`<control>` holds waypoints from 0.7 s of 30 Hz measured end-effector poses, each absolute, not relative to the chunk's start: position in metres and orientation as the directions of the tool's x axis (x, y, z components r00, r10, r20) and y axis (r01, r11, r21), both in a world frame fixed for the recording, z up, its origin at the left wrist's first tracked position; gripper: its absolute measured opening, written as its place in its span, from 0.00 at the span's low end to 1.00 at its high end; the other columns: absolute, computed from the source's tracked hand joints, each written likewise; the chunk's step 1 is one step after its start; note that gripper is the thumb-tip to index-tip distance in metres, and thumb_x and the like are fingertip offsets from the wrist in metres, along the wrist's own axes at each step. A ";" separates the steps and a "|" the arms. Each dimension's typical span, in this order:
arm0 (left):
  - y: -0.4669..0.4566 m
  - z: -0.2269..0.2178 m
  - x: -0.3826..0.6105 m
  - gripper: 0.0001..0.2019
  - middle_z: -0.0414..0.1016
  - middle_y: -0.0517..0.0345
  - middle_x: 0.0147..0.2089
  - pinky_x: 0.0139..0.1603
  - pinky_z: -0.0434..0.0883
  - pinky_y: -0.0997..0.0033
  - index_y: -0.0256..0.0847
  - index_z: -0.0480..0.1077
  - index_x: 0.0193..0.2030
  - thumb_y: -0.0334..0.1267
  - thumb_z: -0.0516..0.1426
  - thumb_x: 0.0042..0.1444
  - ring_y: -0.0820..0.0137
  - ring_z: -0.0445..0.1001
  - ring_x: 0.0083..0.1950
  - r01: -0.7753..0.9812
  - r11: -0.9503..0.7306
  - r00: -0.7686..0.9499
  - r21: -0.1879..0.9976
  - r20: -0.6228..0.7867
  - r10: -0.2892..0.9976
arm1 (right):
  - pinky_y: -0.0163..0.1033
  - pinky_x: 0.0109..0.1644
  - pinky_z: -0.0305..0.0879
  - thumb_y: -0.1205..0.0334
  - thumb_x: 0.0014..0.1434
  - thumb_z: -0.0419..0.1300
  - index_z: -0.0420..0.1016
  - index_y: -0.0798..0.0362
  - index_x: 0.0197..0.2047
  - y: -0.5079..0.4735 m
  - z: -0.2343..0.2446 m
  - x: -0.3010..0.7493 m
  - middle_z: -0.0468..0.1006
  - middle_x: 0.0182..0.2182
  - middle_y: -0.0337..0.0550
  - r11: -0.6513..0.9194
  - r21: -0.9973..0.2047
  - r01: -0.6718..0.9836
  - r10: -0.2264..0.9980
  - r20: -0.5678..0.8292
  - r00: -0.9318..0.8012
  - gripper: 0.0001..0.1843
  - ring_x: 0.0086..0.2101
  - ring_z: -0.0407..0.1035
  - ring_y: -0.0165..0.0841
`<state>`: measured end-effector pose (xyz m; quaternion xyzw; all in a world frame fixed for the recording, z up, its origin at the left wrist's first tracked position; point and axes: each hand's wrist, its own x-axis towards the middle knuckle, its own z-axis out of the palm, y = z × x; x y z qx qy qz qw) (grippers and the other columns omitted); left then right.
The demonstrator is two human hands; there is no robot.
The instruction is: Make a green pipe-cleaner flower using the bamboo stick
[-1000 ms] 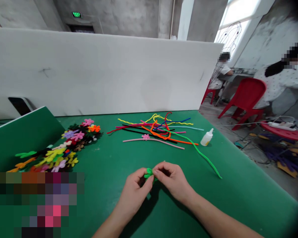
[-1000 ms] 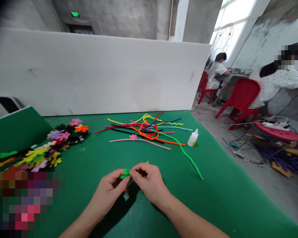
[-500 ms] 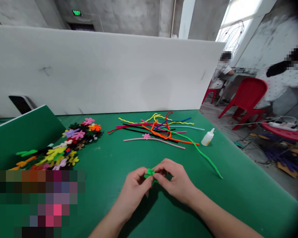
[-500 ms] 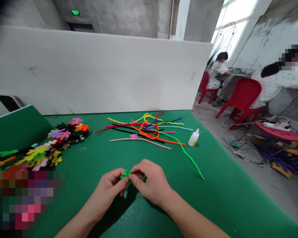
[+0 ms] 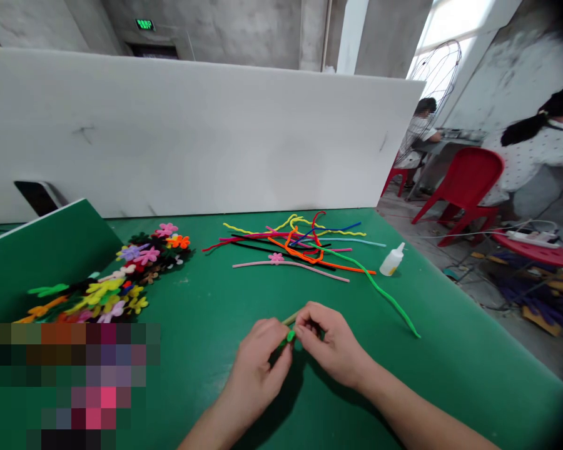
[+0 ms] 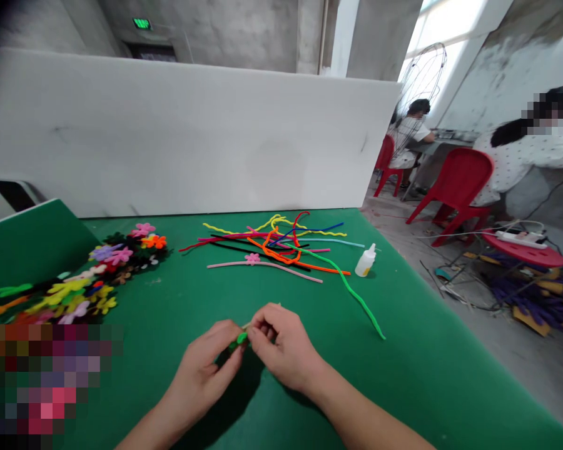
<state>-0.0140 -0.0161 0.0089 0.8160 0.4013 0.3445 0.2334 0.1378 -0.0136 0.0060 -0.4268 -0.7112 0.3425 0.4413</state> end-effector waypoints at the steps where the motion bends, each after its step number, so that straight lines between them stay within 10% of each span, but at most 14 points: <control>1: -0.016 0.008 -0.015 0.08 0.65 0.58 0.24 0.29 0.61 0.72 0.39 0.65 0.25 0.29 0.48 0.52 0.70 0.63 0.28 0.515 -0.617 0.472 0.595 0.403 0.784 | 0.30 0.25 0.55 0.68 0.53 0.52 0.63 0.55 0.25 -0.012 0.006 0.138 0.62 0.20 0.34 0.351 -0.895 0.273 0.926 0.288 -0.245 0.06 0.22 0.55 0.25; 13: -0.015 0.006 -0.020 0.09 0.73 0.52 0.29 0.41 0.60 0.64 0.35 0.68 0.34 0.23 0.49 0.52 0.69 0.67 0.31 0.640 -0.762 0.585 0.099 0.581 0.566 | 0.29 0.22 0.46 0.53 0.45 0.64 0.64 0.57 0.25 -0.006 0.006 0.136 0.59 0.18 0.31 -0.144 -0.973 -0.181 0.959 -0.092 -0.270 0.17 0.20 0.50 0.22; 21: -0.014 0.003 -0.024 0.15 0.73 0.52 0.36 0.42 0.64 0.66 0.40 0.68 0.44 0.24 0.51 0.51 0.68 0.69 0.36 0.653 -0.739 0.458 0.164 0.693 0.558 | 0.27 0.21 0.47 0.56 0.44 0.66 0.71 0.55 0.35 -0.012 -0.004 0.127 0.62 0.19 0.31 -0.313 -0.829 -0.464 0.923 -0.149 -0.355 0.17 0.18 0.52 0.19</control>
